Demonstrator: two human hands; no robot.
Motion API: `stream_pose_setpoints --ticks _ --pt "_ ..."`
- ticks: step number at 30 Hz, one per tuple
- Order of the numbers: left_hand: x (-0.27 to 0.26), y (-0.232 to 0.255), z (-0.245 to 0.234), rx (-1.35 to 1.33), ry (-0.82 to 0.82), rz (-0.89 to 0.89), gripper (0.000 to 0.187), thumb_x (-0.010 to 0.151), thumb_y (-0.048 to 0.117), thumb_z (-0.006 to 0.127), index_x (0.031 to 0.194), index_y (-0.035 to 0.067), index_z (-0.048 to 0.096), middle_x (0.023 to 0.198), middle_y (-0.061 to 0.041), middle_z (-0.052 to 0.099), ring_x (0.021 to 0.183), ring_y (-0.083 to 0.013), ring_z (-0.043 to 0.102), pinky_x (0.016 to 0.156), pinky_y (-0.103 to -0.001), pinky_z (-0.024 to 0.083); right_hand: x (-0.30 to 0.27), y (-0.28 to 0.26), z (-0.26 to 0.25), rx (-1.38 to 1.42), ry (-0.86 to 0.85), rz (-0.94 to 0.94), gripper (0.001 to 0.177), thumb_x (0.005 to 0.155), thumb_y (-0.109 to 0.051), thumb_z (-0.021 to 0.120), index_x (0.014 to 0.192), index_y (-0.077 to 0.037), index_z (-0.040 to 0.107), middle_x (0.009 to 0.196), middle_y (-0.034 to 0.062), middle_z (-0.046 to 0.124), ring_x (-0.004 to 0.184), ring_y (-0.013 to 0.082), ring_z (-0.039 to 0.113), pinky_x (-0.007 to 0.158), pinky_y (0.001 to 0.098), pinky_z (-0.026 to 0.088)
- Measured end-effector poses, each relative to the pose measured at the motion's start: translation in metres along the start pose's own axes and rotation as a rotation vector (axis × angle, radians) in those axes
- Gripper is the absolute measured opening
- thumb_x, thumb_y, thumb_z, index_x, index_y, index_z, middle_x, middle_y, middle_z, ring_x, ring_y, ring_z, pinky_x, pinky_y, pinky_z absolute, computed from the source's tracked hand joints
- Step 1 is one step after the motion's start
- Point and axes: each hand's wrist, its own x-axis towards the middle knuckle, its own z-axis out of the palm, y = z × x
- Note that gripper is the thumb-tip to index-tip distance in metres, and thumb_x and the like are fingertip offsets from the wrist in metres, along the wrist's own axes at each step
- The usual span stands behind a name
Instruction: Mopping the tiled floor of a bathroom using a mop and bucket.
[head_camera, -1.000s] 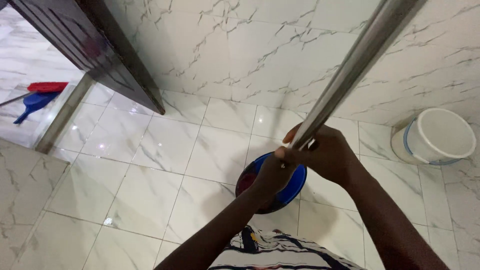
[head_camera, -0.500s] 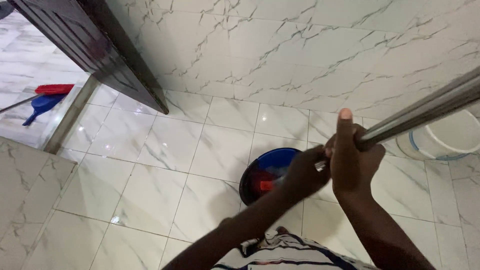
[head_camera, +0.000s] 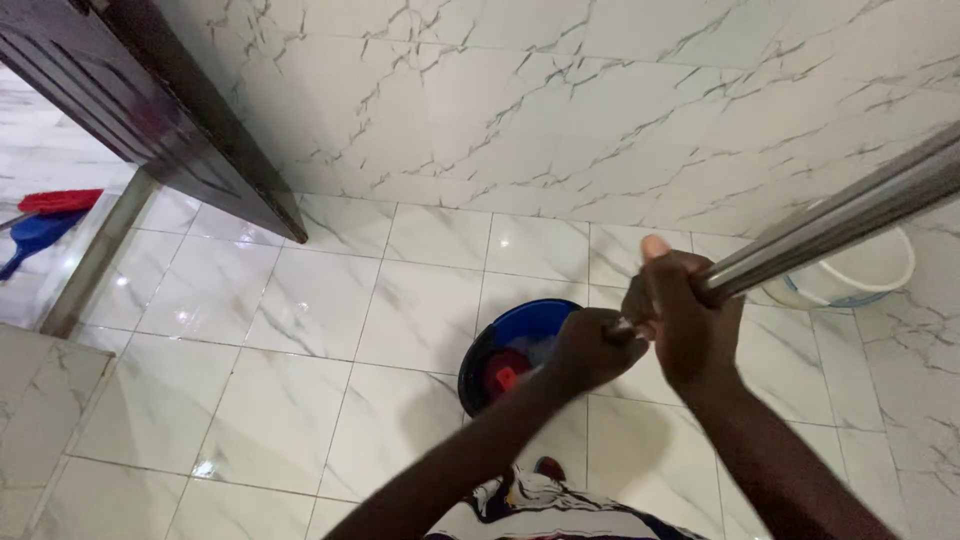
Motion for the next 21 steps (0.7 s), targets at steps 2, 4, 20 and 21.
stream_pose_setpoints --ticks 2,4,20,21 --pt "-0.009 0.013 0.013 -0.006 0.187 0.0 0.024 0.089 0.029 0.08 0.091 0.006 0.073 0.08 -0.013 0.071 0.073 -0.0294 0.072 0.067 -0.036 0.054 0.0 0.0 0.015 0.028 0.188 -0.053 0.051 0.108 -0.027 0.062 0.064 -0.014 0.039 0.052 -0.0012 0.039 0.043 0.0096 0.037 0.044 0.0297 0.033" --pt "-0.024 0.044 0.016 -0.122 0.637 0.214 0.028 0.09 0.024 0.078 0.092 0.005 0.057 0.083 -0.013 0.064 0.078 -0.0314 0.067 0.068 -0.039 0.051 0.001 -0.002 0.027 -0.062 0.587 -0.142 0.055 0.11 -0.027 0.06 0.062 -0.013 0.039 0.052 -0.0006 0.04 0.043 0.0106 0.038 0.044 0.0302 0.034" --pt "0.038 -0.026 -0.019 -0.032 -0.159 0.045 0.039 0.074 0.03 0.074 0.058 0.0 0.055 0.049 -0.017 0.053 0.042 -0.0236 0.046 0.048 -0.043 0.045 0.017 -0.064 -0.009 -0.016 0.004 -0.076 0.043 0.105 -0.022 0.064 0.069 -0.008 0.045 0.055 -0.0026 0.032 0.044 0.0133 0.035 0.048 0.0326 0.034" --pt "0.04 -0.029 -0.018 -0.048 -0.182 0.002 0.041 0.074 0.031 0.075 0.058 -0.001 0.054 0.05 -0.017 0.053 0.043 -0.0207 0.045 0.048 -0.043 0.044 0.02 -0.062 -0.004 0.023 0.133 -0.09 0.045 0.106 -0.019 0.064 0.069 -0.012 0.04 0.055 -0.0021 0.032 0.044 0.0132 0.033 0.046 0.0335 0.033"
